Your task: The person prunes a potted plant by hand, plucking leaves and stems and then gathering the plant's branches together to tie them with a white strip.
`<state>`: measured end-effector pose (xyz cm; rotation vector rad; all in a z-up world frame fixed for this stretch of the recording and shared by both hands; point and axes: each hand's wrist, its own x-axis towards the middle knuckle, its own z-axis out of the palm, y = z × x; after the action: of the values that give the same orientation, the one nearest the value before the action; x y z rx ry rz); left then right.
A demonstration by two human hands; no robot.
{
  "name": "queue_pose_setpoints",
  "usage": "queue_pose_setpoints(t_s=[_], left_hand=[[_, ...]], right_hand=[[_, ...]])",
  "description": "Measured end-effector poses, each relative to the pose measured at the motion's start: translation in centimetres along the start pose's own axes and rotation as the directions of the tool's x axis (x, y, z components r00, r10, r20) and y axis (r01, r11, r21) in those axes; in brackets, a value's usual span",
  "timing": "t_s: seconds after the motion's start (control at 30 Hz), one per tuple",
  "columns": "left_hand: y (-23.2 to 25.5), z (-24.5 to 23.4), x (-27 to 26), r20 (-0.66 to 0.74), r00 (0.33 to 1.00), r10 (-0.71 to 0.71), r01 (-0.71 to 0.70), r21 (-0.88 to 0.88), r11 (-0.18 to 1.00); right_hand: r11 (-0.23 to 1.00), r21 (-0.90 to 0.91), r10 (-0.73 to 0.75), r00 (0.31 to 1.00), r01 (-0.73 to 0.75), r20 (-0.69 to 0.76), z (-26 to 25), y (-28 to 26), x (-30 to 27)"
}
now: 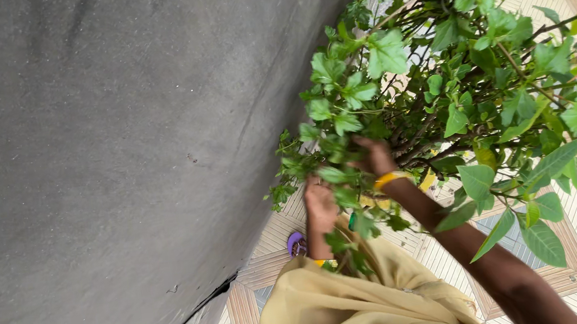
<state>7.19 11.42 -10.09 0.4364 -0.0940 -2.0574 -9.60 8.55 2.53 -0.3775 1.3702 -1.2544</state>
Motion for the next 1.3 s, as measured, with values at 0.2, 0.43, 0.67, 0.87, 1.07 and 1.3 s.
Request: queue_pose_setpoints(t_s=[0.2, 0.43, 0.67, 0.87, 1.07, 1.3], left_hand=[[3.2, 0.0, -2.3, -0.26, 0.962, 0.082, -0.017, 0.246, 0.969], [4.2, 2.4, -6.9, -0.434, 0.891, 0.129, 0.174, 0.592, 0.787], [5.1, 4.4, -7.2, -0.42, 0.89, 0.175, 0.109, 0.569, 0.815], [4.9, 6.7, -5.3, -0.316, 0.94, 0.128, -0.087, 0.141, 0.986], [7.5, 21.5, -5.5, -0.06, 0.985, 0.163, -0.125, 0.407, 0.905], [12.1, 33.1, -4.5, 0.517, 0.856, 0.014, -0.499, 0.819, 0.282]], right_hand=[[0.997, -0.053, -0.064, 0.996, 0.061, -0.058, 8.5, 3.4, 1.3], [0.898, -0.404, -0.048, 0.953, 0.172, 0.298, 6.8, 4.7, 4.2], [0.571, -0.72, -0.13, 0.91, 0.394, 0.394, 1.0, 1.6, -0.6], [0.122, -0.505, -0.519, 0.489, 0.854, 0.701, -4.6, 5.3, -1.7], [0.599, -0.685, -0.131, 0.895, 0.413, 0.425, -4.2, 12.6, -8.4], [0.662, -0.579, -0.018, 0.783, 0.476, 0.622, -1.3, 11.4, -19.9]])
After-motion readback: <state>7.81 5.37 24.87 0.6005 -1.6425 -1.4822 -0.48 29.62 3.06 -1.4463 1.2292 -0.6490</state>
